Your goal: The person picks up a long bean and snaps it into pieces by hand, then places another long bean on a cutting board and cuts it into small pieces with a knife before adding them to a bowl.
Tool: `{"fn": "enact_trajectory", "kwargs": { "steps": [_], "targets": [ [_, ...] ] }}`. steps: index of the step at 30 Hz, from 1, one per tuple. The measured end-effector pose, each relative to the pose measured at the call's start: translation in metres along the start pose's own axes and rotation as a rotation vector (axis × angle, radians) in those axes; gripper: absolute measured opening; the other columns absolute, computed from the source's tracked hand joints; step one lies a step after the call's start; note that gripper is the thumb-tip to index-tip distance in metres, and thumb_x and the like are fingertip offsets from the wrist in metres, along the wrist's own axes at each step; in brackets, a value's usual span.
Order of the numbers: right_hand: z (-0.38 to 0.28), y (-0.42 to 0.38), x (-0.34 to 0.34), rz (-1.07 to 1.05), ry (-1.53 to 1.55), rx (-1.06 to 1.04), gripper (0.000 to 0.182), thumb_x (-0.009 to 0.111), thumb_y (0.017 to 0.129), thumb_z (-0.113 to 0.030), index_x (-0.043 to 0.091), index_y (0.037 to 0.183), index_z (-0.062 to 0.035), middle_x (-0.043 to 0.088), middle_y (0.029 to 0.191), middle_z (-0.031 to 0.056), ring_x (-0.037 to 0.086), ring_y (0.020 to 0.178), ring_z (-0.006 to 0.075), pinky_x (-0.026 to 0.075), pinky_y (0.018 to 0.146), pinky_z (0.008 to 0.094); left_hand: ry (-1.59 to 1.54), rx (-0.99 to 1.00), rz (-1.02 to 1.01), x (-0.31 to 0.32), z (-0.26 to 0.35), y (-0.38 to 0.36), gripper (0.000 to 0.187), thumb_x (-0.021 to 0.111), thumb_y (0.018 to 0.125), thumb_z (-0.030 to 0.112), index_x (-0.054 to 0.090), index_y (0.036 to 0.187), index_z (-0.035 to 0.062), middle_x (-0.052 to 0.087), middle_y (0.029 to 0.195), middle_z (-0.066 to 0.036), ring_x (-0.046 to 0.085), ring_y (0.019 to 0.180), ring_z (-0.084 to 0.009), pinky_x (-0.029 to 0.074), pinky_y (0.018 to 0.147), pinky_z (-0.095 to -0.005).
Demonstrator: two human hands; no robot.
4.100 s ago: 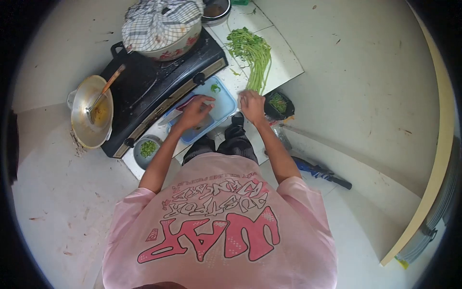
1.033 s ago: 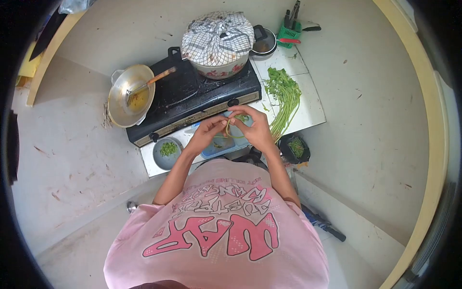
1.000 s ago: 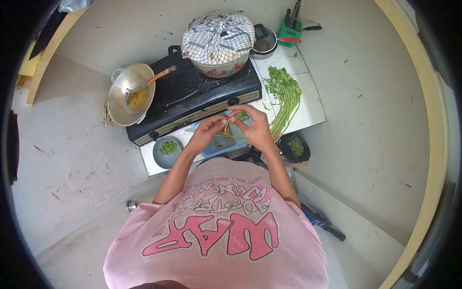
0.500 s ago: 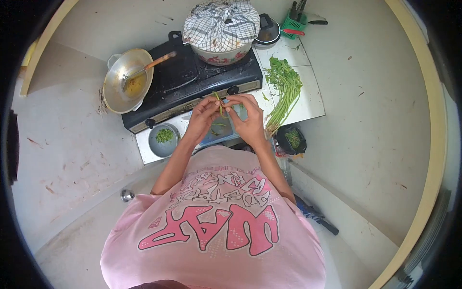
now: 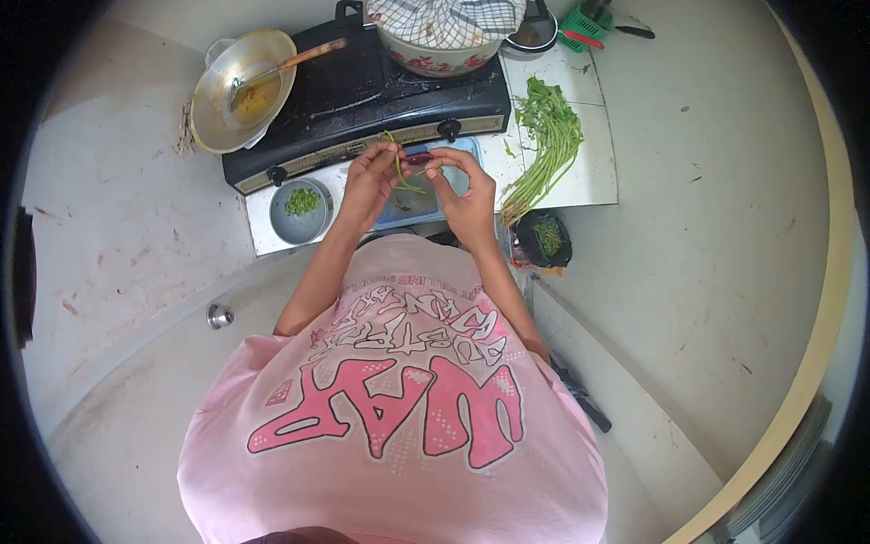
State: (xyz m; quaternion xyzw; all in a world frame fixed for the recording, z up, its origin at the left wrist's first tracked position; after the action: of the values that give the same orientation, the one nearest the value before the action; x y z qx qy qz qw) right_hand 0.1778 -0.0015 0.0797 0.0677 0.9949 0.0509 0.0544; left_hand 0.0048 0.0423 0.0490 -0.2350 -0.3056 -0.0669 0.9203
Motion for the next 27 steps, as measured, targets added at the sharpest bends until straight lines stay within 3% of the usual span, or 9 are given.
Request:
{"fn": "enact_trajectory", "kwargs": {
  "steps": [2,5,10,16,22,27],
  "targets": [
    [0.008,0.0,0.001,-0.068,-0.057,0.016,0.026,0.073,0.093,-0.001,0.067,0.119,0.0005,0.074,0.101,0.006,0.068,0.101,0.013,0.048,0.102,0.0348,0.019,0.018,0.023,-0.011,0.005,0.002,0.014,0.06,0.106,0.015,0.063,0.116,0.0056,0.066,0.107,-0.005,0.065,0.092,-0.0148,0.055,0.085,-0.031],
    [0.057,-0.005,0.009,-0.138,-0.189,0.117,0.025,0.072,0.09,-0.001,0.069,0.114,-0.0007,0.078,0.098,0.0095,0.073,0.099,0.018,0.051,0.095,0.0346,-0.023,0.04,0.045,-0.036,0.006,0.003,0.015,0.059,0.106,0.016,0.064,0.116,0.0062,0.066,0.108,-0.005,0.064,0.092,-0.0151,0.054,0.083,-0.0301],
    [0.158,-0.026,0.047,-0.362,-0.304,0.174,0.029,0.067,0.086,-0.001,0.07,0.114,-0.0053,0.078,0.096,0.0088,0.073,0.096,0.0283,0.053,0.085,0.0426,0.017,0.048,0.162,-0.05,0.013,-0.011,0.018,0.058,0.106,0.015,0.065,0.121,0.0091,0.066,0.107,-0.002,0.06,0.088,-0.0107,0.049,0.077,-0.0258],
    [0.179,-0.039,0.062,-0.501,-0.655,-0.098,0.03,0.066,0.083,-0.003,0.072,0.111,-0.0083,0.076,0.106,0.0078,0.067,0.105,0.0297,0.048,0.085,0.0492,0.068,0.026,0.188,-0.06,0.016,-0.023,0.019,0.058,0.107,0.018,0.064,0.123,0.0103,0.066,0.103,-0.001,0.058,0.084,-0.0085,0.049,0.075,-0.0251],
    [0.174,-0.038,0.038,-0.356,-0.616,-0.141,0.033,0.065,0.082,-0.001,0.072,0.114,-0.0073,0.074,0.111,0.0136,0.066,0.109,0.0331,0.05,0.092,0.0462,0.095,0.031,0.197,-0.068,0.015,-0.028,0.017,0.061,0.106,0.022,0.065,0.116,0.0099,0.069,0.103,-0.003,0.058,0.084,-0.0087,0.048,0.075,-0.0265],
    [0.139,-0.028,0.022,-0.133,-0.456,0.065,0.022,0.065,0.092,-0.004,0.073,0.113,-0.0046,0.075,0.11,0.0154,0.07,0.103,0.0314,0.053,0.089,0.0402,0.099,0.027,0.148,-0.065,0.01,-0.027,0.015,0.061,0.106,0.021,0.066,0.112,0.0089,0.068,0.102,-0.003,0.06,0.089,-0.0101,0.051,0.079,-0.0276]
  ]
}}
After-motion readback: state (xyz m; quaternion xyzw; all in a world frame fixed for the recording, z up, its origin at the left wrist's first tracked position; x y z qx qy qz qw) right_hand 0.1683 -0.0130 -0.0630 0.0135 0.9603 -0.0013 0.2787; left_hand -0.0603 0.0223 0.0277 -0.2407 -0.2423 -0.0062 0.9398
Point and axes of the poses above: each hand's wrist, its own y-axis towards the middle knuckle, its own x-axis out of the palm, z = x × y, the point moved 2 cm from there along y, towards the middle knuckle
